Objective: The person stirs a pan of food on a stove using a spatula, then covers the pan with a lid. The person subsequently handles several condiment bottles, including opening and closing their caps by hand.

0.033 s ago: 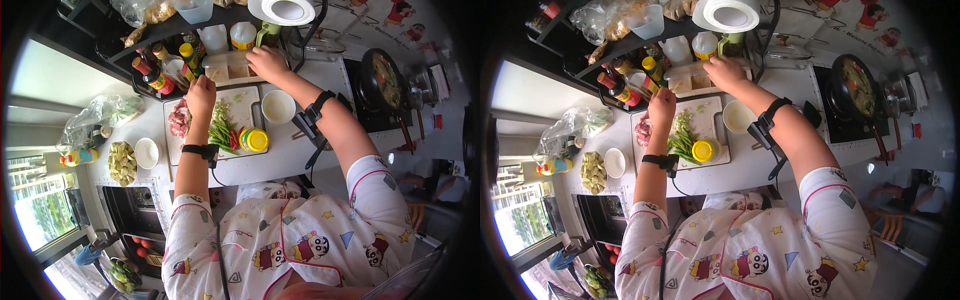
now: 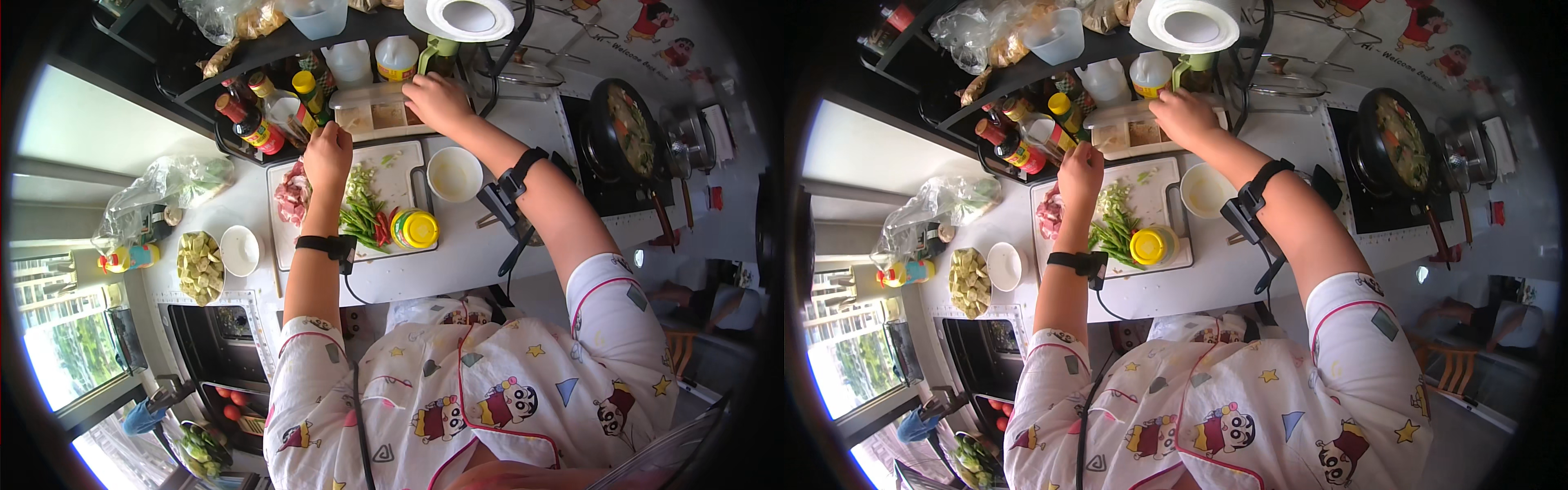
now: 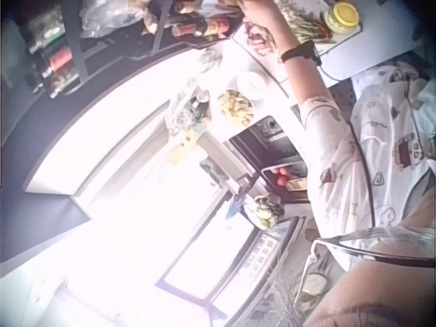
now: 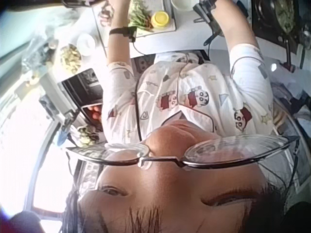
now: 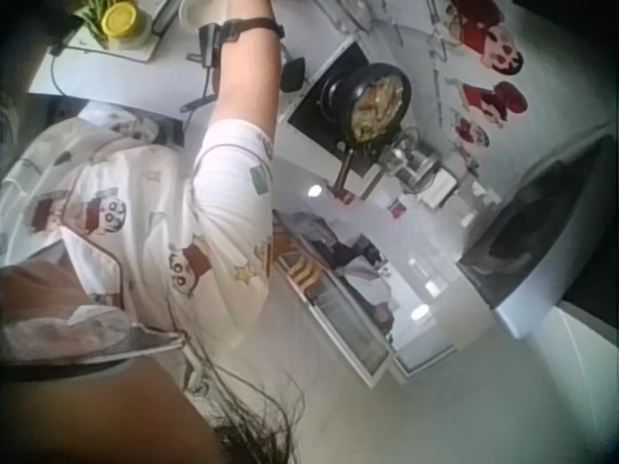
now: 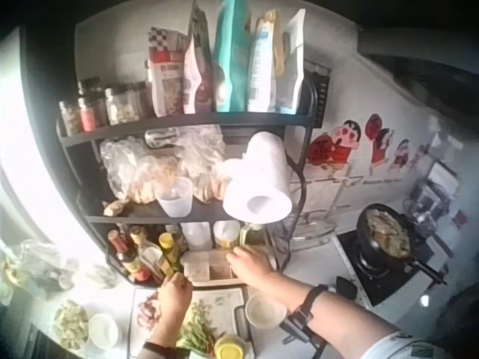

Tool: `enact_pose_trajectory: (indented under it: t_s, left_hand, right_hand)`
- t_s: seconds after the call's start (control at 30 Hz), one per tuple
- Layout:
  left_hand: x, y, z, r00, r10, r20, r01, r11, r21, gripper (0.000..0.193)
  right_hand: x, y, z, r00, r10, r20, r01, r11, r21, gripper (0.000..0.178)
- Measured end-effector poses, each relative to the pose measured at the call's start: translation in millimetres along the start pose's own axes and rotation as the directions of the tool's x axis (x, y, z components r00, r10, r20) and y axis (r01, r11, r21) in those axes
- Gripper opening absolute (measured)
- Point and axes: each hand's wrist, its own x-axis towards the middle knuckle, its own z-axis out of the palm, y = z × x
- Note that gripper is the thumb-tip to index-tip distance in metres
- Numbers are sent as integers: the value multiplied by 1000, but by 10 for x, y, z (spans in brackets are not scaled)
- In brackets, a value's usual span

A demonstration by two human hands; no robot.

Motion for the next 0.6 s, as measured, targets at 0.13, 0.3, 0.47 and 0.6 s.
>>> enact_pose_trajectory:
  t_s: [0.13, 0.3, 0.47, 0.6]
  left_hand:
    - [72, 47, -14, 991, 59, 118, -73, 990, 119, 16]
    - [93, 62, 76, 993, 32, 112, -30, 999, -16, 15]
    - [108, -6, 125, 992, 117, 46, -114, 991, -63, 15]
    - [103, -138, 200, 998, -38, 47, 45, 988, -145, 19]
  right_hand:
    - [31, -2, -79, 999, 48, -9, -48, 999, -1, 7]
    - [38, -9, -79, 999, 38, -21, -39, 998, -40, 7]
    - [34, 35, -3, 987, -1, -161, -2, 1000, -17, 1]
    - [29, 31, -20, 986, -16, -166, 5, 998, -64, 2]
